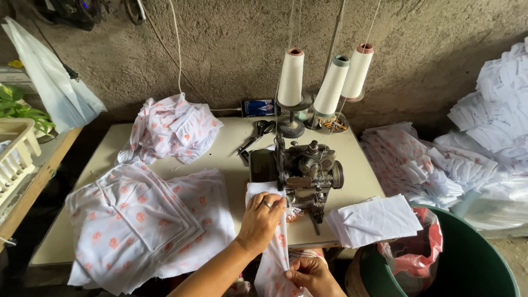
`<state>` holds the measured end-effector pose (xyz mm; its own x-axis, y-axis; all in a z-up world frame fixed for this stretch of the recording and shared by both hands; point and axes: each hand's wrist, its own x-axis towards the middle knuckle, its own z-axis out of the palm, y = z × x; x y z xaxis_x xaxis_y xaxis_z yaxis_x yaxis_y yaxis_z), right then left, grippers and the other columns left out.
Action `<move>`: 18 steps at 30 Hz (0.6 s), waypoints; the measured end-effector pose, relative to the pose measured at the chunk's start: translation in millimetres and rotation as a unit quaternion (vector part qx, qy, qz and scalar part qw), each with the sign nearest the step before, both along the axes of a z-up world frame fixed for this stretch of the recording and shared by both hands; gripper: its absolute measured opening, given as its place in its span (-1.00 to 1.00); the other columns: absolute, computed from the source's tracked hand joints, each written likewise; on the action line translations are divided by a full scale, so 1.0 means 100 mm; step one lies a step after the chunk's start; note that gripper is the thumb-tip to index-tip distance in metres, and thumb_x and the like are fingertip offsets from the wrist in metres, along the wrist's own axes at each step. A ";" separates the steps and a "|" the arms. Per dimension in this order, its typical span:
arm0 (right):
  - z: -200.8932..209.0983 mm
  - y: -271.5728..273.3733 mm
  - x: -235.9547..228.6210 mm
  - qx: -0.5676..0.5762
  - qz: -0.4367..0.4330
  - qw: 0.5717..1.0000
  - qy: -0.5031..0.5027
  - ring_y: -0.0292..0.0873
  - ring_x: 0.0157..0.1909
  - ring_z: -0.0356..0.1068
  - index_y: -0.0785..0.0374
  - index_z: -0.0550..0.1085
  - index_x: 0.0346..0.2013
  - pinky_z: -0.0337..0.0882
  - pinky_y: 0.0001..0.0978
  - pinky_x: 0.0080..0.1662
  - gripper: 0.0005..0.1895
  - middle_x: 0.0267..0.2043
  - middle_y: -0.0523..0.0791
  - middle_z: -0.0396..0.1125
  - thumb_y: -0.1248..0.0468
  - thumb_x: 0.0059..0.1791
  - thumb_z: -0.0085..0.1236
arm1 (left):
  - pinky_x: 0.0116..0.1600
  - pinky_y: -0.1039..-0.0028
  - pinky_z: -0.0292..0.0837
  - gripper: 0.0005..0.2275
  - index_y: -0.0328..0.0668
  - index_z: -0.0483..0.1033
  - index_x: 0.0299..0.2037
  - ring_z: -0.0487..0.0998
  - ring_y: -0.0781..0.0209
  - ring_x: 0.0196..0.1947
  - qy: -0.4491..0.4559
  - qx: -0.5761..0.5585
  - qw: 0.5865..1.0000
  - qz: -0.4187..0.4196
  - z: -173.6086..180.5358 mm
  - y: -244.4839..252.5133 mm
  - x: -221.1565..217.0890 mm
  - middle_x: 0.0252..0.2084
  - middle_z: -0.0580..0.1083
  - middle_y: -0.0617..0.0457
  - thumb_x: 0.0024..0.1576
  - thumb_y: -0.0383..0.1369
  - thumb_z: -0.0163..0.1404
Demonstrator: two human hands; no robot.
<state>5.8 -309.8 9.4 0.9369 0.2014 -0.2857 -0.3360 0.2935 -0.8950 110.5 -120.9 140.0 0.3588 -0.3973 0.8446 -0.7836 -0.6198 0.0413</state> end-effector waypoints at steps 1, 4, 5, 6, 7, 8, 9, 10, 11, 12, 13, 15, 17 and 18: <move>0.00 0.01 0.01 -0.001 0.001 1.000 0.002 -0.17 -0.59 0.28 0.47 0.60 -0.50 0.29 -0.40 -0.50 -0.92 -0.58 0.00 0.40 0.57 -0.14 0.38 | 0.00 0.24 0.46 -0.72 -0.36 0.55 -0.09 0.41 0.01 -0.17 0.002 -0.001 1.000 0.001 -0.01 0.00 0.01 -0.18 0.45 -0.05 -0.02 -0.64 0.20; 0.09 0.06 0.08 -0.010 -0.010 1.000 -0.028 -0.19 -0.66 0.30 0.43 0.57 -0.54 0.26 -0.44 -0.57 -0.87 -0.67 -0.01 0.37 0.50 -0.14 0.39 | 0.09 0.27 0.48 -0.75 -0.39 0.56 -0.08 0.44 0.01 -0.13 0.117 -0.013 0.993 -0.029 -0.04 0.03 0.10 -0.13 0.42 -0.06 0.05 -0.48 0.19; 0.17 0.08 0.09 0.002 -0.006 0.999 -0.049 -0.21 -0.67 0.26 0.45 0.58 -0.54 0.25 -0.45 -0.55 -0.88 -0.68 -0.03 0.36 0.52 -0.13 0.36 | 0.08 0.22 0.44 -0.72 -0.35 0.57 -0.05 0.42 -0.02 -0.11 0.138 -0.004 0.990 -0.029 -0.06 0.05 0.13 -0.11 0.42 -0.05 0.05 -0.44 0.20; 0.26 0.09 0.10 0.014 -0.001 0.997 -0.070 -0.24 -0.67 0.23 0.46 0.58 -0.55 0.25 -0.45 -0.53 -0.88 -0.69 -0.04 0.35 0.54 -0.12 0.33 | 0.08 0.18 0.40 -0.70 -0.32 0.57 -0.02 0.40 -0.05 -0.10 0.158 0.004 0.987 -0.030 -0.08 0.06 0.17 -0.09 0.41 -0.04 0.05 -0.39 0.20; 0.35 0.12 0.10 0.014 -0.001 0.997 -0.070 -0.24 -0.67 0.23 0.46 0.58 -0.55 0.25 -0.45 -0.53 -0.88 -0.69 -0.04 0.35 0.54 -0.12 0.33 | 0.08 0.18 0.40 -0.70 -0.32 0.57 -0.02 0.40 -0.05 -0.10 0.159 0.004 0.987 -0.030 -0.06 0.08 0.18 -0.09 0.41 -0.04 0.05 -0.39 0.20; 0.45 0.14 0.11 0.007 -0.010 0.999 -0.044 -0.22 -0.67 0.24 0.45 0.57 -0.57 0.26 -0.44 -0.53 -0.86 -0.69 -0.04 0.34 0.53 -0.12 0.34 | 0.10 0.15 0.39 -0.68 -0.30 0.58 -0.02 0.39 -0.07 -0.06 0.174 -0.001 0.984 -0.038 -0.04 0.09 0.19 -0.08 0.41 -0.06 0.03 -0.39 0.22; 0.55 0.16 0.12 0.000 -0.020 1.000 -0.018 -0.20 -0.67 0.26 0.44 0.55 -0.58 0.28 -0.43 -0.53 -0.84 -0.70 -0.03 0.33 0.51 -0.11 0.34 | 0.13 0.12 0.39 -0.67 -0.27 0.59 -0.01 0.38 -0.08 -0.02 0.189 -0.006 0.981 -0.048 -0.03 0.10 0.21 -0.06 0.42 -0.08 0.00 -0.39 0.24; 0.50 0.14 0.14 0.000 -0.020 1.000 -0.017 -0.20 -0.67 0.26 0.44 0.55 -0.58 0.28 -0.43 -0.53 -0.84 -0.70 -0.03 0.33 0.51 -0.11 0.34 | 0.13 0.12 0.39 -0.67 -0.27 0.59 -0.01 0.38 -0.08 -0.02 0.190 -0.007 0.981 -0.048 -0.03 0.11 0.22 -0.06 0.42 -0.08 0.00 -0.39 0.24; 0.45 0.12 0.17 -0.010 -0.023 0.999 -0.028 -0.23 -0.63 0.21 0.41 0.54 -0.57 0.22 -0.44 -0.50 -0.83 -0.68 -0.07 0.31 0.49 -0.10 0.34 | 0.16 0.10 0.37 -0.65 -0.23 0.59 0.01 0.36 -0.11 0.04 0.210 -0.007 0.976 -0.056 -0.03 0.12 0.24 -0.03 0.43 -0.13 0.00 -0.36 0.24; 0.41 0.10 0.20 -0.020 -0.025 0.999 -0.038 -0.26 -0.59 0.16 0.38 0.54 -0.56 0.15 -0.45 -0.47 -0.83 -0.65 -0.11 0.28 0.47 -0.09 0.34 | 0.19 0.07 0.36 -0.63 -0.19 0.58 0.03 0.34 -0.13 0.09 0.230 -0.008 0.971 -0.064 -0.03 0.13 0.25 0.00 0.43 -0.19 0.00 -0.33 0.24; 0.38 0.10 0.23 -0.020 -0.024 0.999 -0.038 -0.26 -0.59 0.16 0.38 0.54 -0.56 0.15 -0.45 -0.47 -0.83 -0.65 -0.11 0.28 0.47 -0.09 0.34 | 0.19 0.07 0.36 -0.63 -0.19 0.58 0.03 0.34 -0.13 0.09 0.230 -0.009 0.971 -0.064 -0.02 0.13 0.26 0.00 0.43 -0.19 0.00 -0.33 0.24; 0.32 0.09 0.28 -0.003 -0.039 0.996 -0.074 -0.28 -0.63 0.10 0.41 0.56 -0.56 0.08 -0.45 -0.52 -0.87 -0.69 -0.12 0.24 0.53 -0.11 0.32 | 0.21 0.08 0.39 -0.64 -0.21 0.57 0.02 0.33 -0.19 0.16 0.260 -0.015 0.963 -0.075 -0.01 0.15 0.28 0.08 0.42 -0.36 0.01 -0.32 0.23; 0.26 0.07 0.35 0.001 -0.043 0.996 -0.078 -0.27 -0.60 0.16 0.41 0.57 -0.54 0.15 -0.46 -0.49 -0.89 -0.66 -0.11 0.30 0.53 -0.12 0.32 | 0.26 0.07 0.32 -0.63 -0.19 0.58 0.02 0.30 -0.19 0.21 0.259 -0.021 0.963 -0.079 0.00 0.15 0.30 0.13 0.41 -0.35 0.00 -0.33 0.24; 0.23 0.05 0.39 0.006 -0.050 0.995 -0.082 -0.26 -0.58 0.22 0.41 0.58 -0.53 0.21 -0.46 -0.46 -0.91 -0.63 -0.09 0.35 0.52 -0.13 0.33 | 0.31 0.05 0.25 -0.63 -0.18 0.58 0.02 0.26 -0.19 0.26 0.257 -0.026 0.962 -0.084 0.00 0.16 0.31 0.18 0.39 -0.35 -0.01 -0.33 0.25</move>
